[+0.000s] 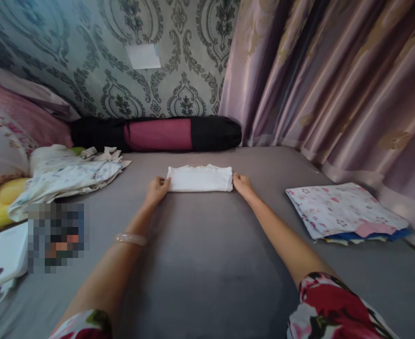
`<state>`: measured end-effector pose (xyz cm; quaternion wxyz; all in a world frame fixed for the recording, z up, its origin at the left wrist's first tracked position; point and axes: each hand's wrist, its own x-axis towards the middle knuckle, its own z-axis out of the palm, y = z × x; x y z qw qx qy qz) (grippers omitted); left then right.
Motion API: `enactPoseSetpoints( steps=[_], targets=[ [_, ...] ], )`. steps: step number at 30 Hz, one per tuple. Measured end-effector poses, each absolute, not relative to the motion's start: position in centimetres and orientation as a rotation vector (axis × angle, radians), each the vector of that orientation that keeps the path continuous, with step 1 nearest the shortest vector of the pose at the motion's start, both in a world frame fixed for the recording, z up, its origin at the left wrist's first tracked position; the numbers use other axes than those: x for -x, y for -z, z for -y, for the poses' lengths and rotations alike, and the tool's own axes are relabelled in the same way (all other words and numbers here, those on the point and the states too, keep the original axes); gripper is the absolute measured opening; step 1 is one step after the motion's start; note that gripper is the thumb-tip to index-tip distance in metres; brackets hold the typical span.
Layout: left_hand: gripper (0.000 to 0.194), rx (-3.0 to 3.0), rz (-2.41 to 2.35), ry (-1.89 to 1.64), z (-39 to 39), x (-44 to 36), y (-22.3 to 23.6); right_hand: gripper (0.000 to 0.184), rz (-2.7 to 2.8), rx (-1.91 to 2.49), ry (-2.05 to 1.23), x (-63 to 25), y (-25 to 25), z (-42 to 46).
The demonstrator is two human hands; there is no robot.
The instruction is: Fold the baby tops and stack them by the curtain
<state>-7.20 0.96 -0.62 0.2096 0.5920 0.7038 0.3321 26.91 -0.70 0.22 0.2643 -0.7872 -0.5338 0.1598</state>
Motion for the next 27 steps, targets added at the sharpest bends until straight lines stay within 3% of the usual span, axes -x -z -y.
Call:
enactPoseSetpoints(
  steps=[5, 10, 27],
  targets=[
    [0.049, -1.644, -1.774, -0.803, 1.7, 9.0, -0.5, 0.032, 1.7, 2.046, -0.53, -27.5, -0.4, 4.4],
    [0.044, -1.527, -1.747, -0.814, 2.6, 8.9, -0.3, 0.022, 1.732, 2.017, -0.42, -26.7, -0.1, 5.7],
    [0.044, -1.591, -1.733, -1.04, 2.4, 7.9, 1.4, 0.03, 2.029, 2.068, -0.056, -24.9, -2.0, 6.2]
  ],
)
